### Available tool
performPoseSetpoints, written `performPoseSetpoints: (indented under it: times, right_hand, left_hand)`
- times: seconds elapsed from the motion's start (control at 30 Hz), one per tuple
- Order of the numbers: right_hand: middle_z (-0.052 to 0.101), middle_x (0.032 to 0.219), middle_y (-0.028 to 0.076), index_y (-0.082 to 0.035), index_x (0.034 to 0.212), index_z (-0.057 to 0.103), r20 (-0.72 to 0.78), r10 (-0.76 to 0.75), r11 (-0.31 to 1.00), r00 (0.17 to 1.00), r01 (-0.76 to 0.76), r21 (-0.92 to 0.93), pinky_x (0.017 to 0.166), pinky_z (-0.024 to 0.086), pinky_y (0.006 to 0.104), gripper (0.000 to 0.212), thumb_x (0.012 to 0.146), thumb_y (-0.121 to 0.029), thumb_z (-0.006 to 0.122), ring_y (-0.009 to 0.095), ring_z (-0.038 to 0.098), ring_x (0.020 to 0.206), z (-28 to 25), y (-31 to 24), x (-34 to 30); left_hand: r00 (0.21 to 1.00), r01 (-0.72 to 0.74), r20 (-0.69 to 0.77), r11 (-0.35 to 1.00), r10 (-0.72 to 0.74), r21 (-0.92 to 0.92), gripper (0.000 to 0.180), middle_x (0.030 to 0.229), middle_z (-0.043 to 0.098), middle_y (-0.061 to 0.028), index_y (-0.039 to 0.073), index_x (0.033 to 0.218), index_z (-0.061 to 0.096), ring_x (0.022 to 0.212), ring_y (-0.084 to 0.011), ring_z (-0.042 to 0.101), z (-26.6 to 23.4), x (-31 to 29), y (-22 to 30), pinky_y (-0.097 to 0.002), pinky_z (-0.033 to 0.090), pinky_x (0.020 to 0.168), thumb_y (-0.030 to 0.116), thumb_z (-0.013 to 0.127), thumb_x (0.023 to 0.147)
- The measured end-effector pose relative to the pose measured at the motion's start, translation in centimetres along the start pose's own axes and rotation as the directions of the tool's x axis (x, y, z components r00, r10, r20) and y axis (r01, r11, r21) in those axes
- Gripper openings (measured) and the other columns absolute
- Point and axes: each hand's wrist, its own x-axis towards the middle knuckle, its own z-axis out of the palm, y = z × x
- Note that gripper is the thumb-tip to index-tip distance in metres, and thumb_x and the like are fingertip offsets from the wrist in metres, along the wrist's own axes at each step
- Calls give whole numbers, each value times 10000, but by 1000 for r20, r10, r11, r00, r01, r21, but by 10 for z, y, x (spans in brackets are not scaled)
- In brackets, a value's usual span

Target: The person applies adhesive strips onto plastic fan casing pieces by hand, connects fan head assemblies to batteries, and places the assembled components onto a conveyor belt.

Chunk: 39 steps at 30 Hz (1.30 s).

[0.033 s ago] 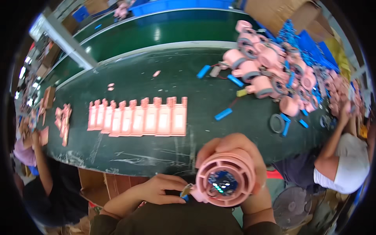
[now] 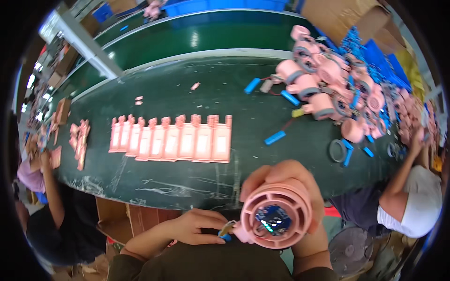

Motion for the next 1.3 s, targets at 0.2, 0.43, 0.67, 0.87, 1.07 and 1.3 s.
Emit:
performPoseSetpoints:
  times: [0.2, 0.43, 0.67, 0.87, 1.07, 1.3]
  right_hand:
    - [501, 1035, 304, 17, 1189, 410, -535, 271, 962, 800, -247, 118, 665, 547, 417, 723, 621, -216, 792, 389, 592, 866, 5, 4, 29]
    - [459, 1191, 168, -20, 1277, 325, -388, -36, 897, 921, -141, -420, 819, 480, 376, 918, 595, -397, 813, 252, 542, 987, -34, -8, 52]
    - [489, 1177, 123, 18, 1285, 321, -341, -59, 846, 938, -134, -516, 911, 451, 353, 802, 701, -342, 737, 215, 524, 1081, -44, -28, 66]
    - [504, 1158, 107, 19, 1284, 337, -328, -36, 841, 944, -148, -520, 841, 502, 337, 753, 716, -275, 734, 200, 537, 1057, -61, -33, 61]
    - [515, 1135, 95, -4, 1281, 363, -364, 0, 869, 931, -181, -461, 810, 510, 315, 687, 729, -191, 726, 180, 548, 1021, -69, -39, 56]
    - [476, 1180, 102, 35, 1274, 350, -461, -2, 748, 887, -305, -590, 941, 401, 323, 793, 639, -235, 742, 185, 482, 1103, -79, -33, 59]
  left_hand:
    - [879, 104, -431, 965, -203, -243, 357, 995, 595, -78, 37, 1158, 505, 902, -103, 558, -34, -28, 6, -253, 461, 770, -59, 556, 818]
    - [813, 394, -510, 910, -280, 128, 259, 823, 593, -60, -14, 1007, 585, 713, -104, 608, -73, 31, 24, -246, 491, 616, -23, 600, 748]
    - [780, 542, -570, 734, -258, 410, 238, 746, 655, -129, -1, 898, 646, 670, -209, 656, -95, 86, 8, -309, 510, 635, 139, 646, 705]
    - [760, 613, -555, 658, -339, 437, 234, 693, 641, -75, -21, 873, 664, 612, -106, 591, -98, 102, 1, -254, 467, 580, 155, 671, 718]
    - [783, 599, -557, 579, -277, 553, 230, 664, 636, -90, -9, 851, 668, 585, -149, 600, -92, 113, -14, -285, 467, 560, 175, 673, 712]
    - [844, 514, -517, 499, -146, 698, 198, 702, 634, -158, 37, 854, 665, 652, -285, 637, -86, 111, -29, -377, 498, 596, 192, 611, 743]
